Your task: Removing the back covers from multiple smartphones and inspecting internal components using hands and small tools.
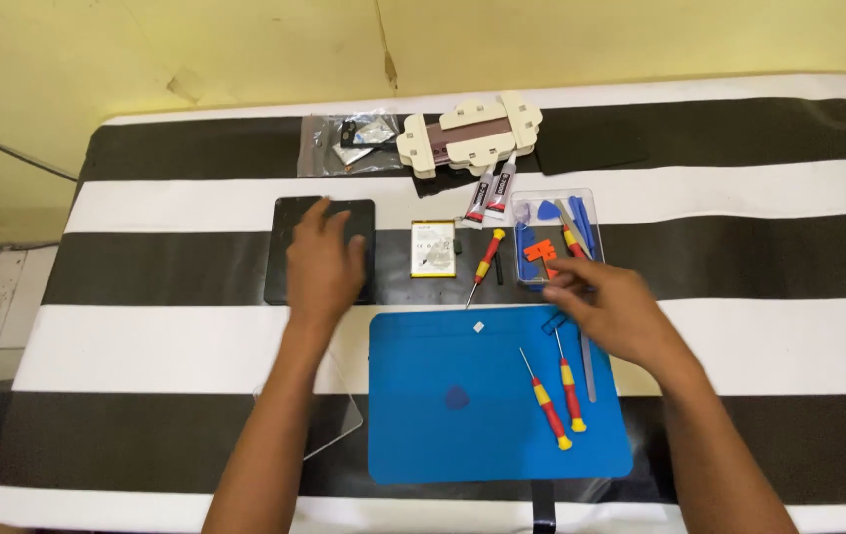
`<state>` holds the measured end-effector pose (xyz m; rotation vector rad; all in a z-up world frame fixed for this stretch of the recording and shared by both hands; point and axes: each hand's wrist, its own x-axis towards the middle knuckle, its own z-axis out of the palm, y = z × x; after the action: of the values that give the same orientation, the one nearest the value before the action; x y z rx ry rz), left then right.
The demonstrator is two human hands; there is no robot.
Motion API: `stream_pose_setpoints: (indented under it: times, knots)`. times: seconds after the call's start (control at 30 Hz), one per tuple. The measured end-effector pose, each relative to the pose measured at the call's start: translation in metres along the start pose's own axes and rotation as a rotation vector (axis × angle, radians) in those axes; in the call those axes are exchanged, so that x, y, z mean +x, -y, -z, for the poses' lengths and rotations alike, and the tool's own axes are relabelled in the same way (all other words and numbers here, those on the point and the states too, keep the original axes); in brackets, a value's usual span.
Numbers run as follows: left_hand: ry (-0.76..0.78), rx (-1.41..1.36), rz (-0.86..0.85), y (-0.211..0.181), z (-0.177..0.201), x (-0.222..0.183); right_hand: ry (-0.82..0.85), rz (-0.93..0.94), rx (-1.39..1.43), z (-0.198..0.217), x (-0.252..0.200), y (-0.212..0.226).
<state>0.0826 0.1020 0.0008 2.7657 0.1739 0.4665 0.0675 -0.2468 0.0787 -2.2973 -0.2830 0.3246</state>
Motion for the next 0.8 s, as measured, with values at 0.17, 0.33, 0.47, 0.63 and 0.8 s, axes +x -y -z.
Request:
stream_pose_setpoints:
  times: [0.17,0.33,0.47,0.63,0.8]
  knots:
    - [0.127,0.16,-0.291,-0.059,-0.036,0.036,-0.142,-0.158,0.04,0.024,0.003,-0.026]
    - [0.231,0.22,-0.364,-0.085,-0.086,0.102,-0.246,-0.254,0.137,0.034,0.008,-0.078]
    - [0.239,0.379,-0.364,-0.093,-0.103,0.162,-0.267,-0.337,0.171,0.027,0.01,-0.102]
    - [0.505,0.378,-0.159,-0.082,-0.123,0.209,-0.252,-0.434,0.265,0.034,0.014,-0.104]
    - [0.61,0.329,-0.163,-0.057,-0.165,0.223,-0.209,-0.36,0.078,0.042,0.039,-0.101]
